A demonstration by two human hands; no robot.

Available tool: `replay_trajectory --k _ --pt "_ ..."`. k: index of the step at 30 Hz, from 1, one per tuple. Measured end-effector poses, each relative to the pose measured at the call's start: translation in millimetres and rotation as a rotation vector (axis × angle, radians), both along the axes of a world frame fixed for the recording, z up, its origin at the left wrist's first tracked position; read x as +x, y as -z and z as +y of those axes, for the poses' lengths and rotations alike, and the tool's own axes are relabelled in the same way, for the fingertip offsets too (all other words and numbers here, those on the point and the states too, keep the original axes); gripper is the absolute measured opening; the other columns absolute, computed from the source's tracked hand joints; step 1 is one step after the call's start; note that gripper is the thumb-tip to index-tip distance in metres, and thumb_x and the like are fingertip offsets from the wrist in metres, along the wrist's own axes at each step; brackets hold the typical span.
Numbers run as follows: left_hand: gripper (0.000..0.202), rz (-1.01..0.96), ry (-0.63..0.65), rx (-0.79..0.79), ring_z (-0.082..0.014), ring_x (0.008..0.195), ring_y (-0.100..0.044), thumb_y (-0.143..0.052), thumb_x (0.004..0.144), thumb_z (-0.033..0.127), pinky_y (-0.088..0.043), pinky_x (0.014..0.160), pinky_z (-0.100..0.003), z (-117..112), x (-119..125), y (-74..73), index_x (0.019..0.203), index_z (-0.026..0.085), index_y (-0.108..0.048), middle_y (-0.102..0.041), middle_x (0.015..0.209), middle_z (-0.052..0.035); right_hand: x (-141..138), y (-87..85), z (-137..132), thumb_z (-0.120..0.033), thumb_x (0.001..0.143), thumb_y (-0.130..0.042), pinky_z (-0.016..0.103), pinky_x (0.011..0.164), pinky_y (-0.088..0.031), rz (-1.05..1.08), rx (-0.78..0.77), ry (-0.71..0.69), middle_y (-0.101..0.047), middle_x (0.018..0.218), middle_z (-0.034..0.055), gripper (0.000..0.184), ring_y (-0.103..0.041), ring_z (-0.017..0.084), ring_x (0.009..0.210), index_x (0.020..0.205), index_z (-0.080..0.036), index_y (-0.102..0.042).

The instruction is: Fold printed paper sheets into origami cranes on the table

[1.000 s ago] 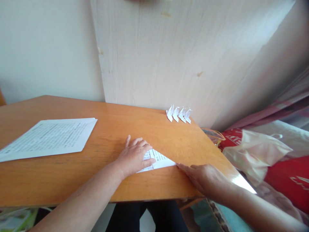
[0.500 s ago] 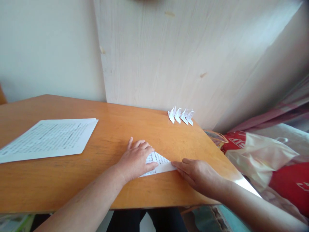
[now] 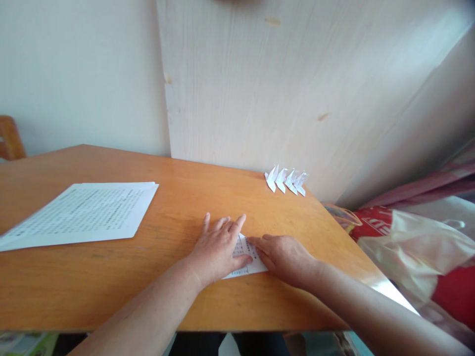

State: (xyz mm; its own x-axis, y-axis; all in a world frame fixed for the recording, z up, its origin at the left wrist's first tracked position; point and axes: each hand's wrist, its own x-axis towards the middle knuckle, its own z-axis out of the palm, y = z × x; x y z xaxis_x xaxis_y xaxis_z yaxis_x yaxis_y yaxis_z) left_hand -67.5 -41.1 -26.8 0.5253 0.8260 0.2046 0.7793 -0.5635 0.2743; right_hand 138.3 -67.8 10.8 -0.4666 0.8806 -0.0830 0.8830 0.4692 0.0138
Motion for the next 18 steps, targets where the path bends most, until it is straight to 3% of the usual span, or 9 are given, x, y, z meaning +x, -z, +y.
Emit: replay_trajectory --k 5,10,18 --pt "0.102 -0.001 -0.033 -0.028 -0.0382 0.144 -0.031 -0.064 0.079 0.065 -0.003 0.116 -0.069 0 1 -1.6 0.157 0.02 -0.016 -0.045 0.151 -0.0186 -14 -1.4 12 -0.031 0.099 -0.041 0.03 0.067 -0.045 -0.042 -0.002 -0.028 -0.075 0.101 0.0081 0.037 -0.071 0.024 0.085 0.132 -0.026 -0.058" --pt "0.101 -0.017 -0.008 -0.015 -0.0377 0.143 -0.033 -0.067 0.08 0.061 -0.006 0.116 -0.068 0 1 -2.7 0.157 0.021 -0.016 -0.049 0.149 -0.0163 -21 -0.6 20 -0.029 0.099 -0.041 0.031 0.066 -0.046 -0.04 -0.003 -0.037 -0.075 0.101 0.0082 0.04 -0.072 0.025 0.085 0.137 -0.027 -0.054" --pt "0.091 0.007 0.032 0.001 -0.0368 0.14 -0.036 -0.061 0.084 0.064 -0.006 0.116 -0.067 1 -1 -3.5 0.156 0.025 -0.022 -0.051 0.146 -0.0139 6 -0.9 4 -0.028 0.099 -0.043 0.029 0.071 -0.046 0.049 -0.005 -0.093 -0.073 0.101 0.0089 0.036 -0.07 0.022 0.086 0.13 -0.022 -0.061"
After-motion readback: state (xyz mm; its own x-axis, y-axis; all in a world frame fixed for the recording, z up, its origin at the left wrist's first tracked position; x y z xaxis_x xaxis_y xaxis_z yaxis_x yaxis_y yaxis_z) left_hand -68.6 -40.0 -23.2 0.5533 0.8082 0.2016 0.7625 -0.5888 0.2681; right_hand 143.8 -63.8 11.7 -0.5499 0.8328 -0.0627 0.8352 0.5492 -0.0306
